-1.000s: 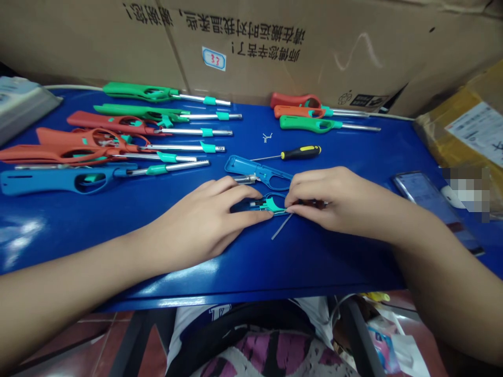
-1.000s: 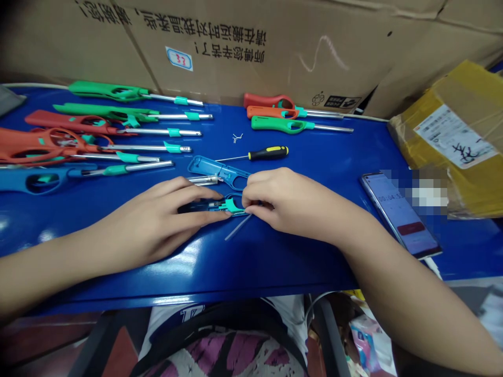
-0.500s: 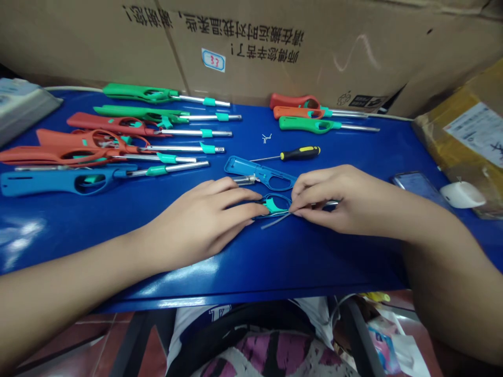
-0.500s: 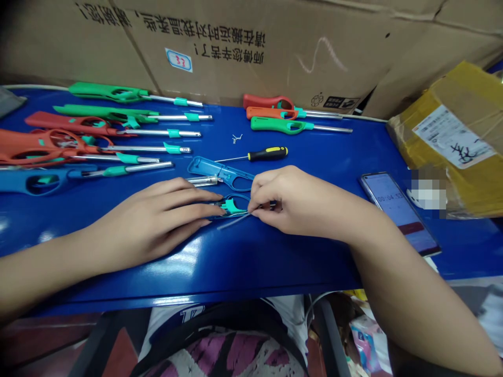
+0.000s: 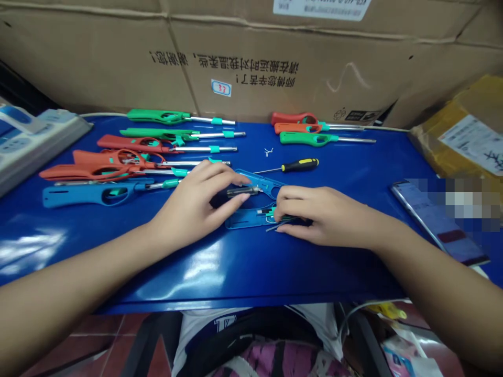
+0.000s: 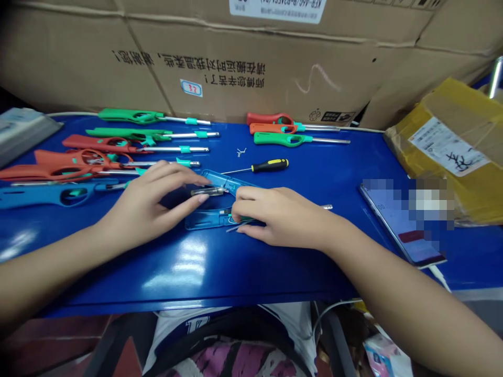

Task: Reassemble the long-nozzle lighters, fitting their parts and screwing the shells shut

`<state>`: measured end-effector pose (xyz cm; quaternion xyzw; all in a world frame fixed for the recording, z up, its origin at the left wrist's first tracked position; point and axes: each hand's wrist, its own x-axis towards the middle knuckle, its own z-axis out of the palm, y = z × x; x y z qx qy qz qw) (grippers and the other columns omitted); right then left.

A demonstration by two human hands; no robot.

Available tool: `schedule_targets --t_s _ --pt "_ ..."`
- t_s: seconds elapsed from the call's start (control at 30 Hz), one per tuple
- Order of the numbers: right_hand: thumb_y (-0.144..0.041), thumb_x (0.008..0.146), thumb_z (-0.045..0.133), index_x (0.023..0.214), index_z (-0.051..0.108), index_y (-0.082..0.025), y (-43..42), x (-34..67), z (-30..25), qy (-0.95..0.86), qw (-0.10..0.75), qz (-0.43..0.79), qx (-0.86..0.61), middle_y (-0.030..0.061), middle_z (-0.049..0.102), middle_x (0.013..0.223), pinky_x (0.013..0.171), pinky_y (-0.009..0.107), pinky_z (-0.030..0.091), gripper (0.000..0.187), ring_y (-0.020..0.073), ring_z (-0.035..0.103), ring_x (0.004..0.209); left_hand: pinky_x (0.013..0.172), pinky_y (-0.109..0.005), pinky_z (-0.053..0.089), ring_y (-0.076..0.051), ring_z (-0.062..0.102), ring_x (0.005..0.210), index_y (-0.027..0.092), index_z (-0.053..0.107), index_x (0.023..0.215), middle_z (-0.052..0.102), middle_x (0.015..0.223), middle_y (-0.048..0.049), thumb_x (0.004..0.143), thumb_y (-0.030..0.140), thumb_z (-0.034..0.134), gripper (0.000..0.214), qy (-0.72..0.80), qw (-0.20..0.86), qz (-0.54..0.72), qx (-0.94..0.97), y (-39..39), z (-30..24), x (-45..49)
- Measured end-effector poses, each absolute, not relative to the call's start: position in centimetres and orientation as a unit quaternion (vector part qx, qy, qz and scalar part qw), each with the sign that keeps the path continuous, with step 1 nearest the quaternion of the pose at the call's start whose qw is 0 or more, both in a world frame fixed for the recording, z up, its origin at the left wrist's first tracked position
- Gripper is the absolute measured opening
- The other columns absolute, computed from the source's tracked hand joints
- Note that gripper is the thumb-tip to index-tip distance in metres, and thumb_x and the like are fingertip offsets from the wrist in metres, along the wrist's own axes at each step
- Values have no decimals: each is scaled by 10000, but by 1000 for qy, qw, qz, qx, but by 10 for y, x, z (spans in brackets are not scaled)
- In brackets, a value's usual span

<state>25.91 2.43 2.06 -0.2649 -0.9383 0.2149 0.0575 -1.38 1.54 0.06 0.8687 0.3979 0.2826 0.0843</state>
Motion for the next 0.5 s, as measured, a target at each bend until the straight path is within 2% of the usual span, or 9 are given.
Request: schedule_targets --t_s 0.17,0.3,0.4,0.5 --pt "-237 992 585 1024 633 -209 25 256 17 -938 58 212 -269 37 633 1080 734 292 439 65 167 613 886 872 -352 533 -208 648 979 174 748 1066 688 1058 -77 961 366 633 247 433 170 278 841 25 -8 -14" --pt "-239 986 583 1036 641 -208 24 255 20 -932 56 220 -282 33 639 1060 713 287 427 83 161 605 872 781 -318 515 -188 644 862 169 746 1018 728 950 -56 945 368 660 230 442 195 271 832 26 -8 -14" --pt "-225 975 588 986 658 -195 23 254 22 -921 75 233 -304 33 644 1009 711 284 429 77 152 591 844 718 -291 507 -169 640 802 161 737 1057 740 976 -57 957 385 651 261 461 211 293 811 21 -3 -14" --pt "-211 953 607 907 662 -185 21 255 22 -894 123 269 -336 22 645 927 650 259 427 76 115 552 724 746 -289 526 -177 661 878 182 734 1168 733 1056 -66 987 399 614 307 458 236 309 799 14 3 -13"
